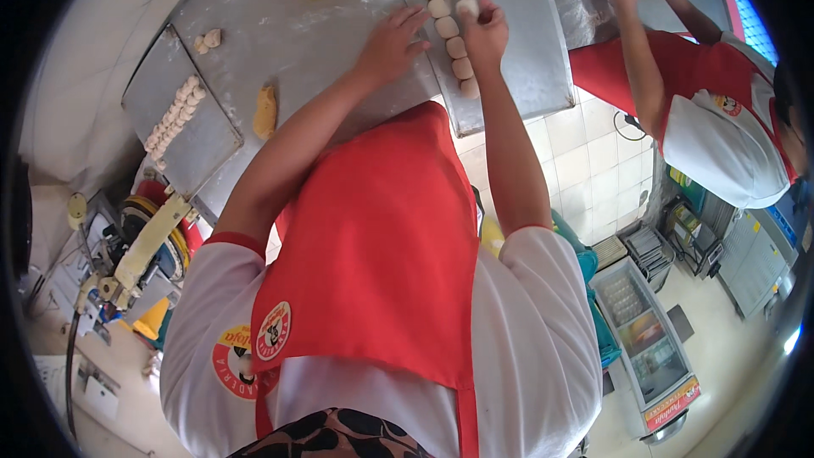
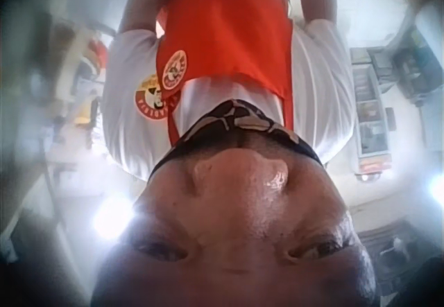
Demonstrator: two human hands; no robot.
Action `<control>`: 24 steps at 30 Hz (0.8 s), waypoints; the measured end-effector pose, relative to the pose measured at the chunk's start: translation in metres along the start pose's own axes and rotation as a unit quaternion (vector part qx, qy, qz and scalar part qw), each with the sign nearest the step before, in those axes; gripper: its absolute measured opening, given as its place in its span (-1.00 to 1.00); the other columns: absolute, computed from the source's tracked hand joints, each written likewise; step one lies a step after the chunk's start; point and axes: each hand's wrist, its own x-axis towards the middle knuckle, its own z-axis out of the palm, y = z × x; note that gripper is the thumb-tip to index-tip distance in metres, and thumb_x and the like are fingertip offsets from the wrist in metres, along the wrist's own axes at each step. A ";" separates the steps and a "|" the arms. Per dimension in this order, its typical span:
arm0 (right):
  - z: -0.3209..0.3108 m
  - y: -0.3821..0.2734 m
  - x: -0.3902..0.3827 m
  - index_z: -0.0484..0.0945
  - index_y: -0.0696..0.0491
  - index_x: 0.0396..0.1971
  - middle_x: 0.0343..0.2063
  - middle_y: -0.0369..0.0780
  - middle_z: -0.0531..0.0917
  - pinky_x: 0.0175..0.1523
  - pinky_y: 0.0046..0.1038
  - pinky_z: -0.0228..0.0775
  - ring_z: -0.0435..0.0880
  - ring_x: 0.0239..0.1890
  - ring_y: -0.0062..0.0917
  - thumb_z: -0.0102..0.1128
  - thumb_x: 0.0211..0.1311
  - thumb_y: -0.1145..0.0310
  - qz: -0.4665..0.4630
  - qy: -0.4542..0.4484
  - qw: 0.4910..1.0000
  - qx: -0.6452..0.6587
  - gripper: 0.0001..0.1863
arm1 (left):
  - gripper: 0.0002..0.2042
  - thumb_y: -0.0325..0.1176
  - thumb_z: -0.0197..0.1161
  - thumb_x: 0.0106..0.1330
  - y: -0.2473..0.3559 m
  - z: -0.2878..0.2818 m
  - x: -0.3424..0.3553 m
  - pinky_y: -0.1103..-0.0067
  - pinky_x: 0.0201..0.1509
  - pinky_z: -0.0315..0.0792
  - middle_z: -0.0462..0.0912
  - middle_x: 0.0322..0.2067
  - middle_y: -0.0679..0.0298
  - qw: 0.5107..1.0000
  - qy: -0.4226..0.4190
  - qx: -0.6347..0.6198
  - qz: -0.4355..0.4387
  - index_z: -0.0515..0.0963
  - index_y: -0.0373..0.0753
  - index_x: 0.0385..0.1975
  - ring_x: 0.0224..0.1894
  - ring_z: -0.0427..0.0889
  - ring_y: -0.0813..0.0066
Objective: The person pulls a tray of dough pieces from a rack and closes the door. They then take pieces of dough and roll them into small balls by hand on a metal table.
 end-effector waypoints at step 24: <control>0.024 0.019 0.021 0.71 0.12 -0.08 -0.25 -0.13 0.64 -0.03 -0.28 0.52 0.66 -0.20 -0.31 0.38 0.23 0.14 -0.056 0.073 0.972 -0.215 -0.60 | -0.44 -0.02 0.35 0.30 -0.005 -0.120 -0.117 0.00 0.38 0.19 0.44 0.27 0.12 0.895 0.062 0.215 -0.386 0.49 -0.12 0.25 0.34 0.36 0.09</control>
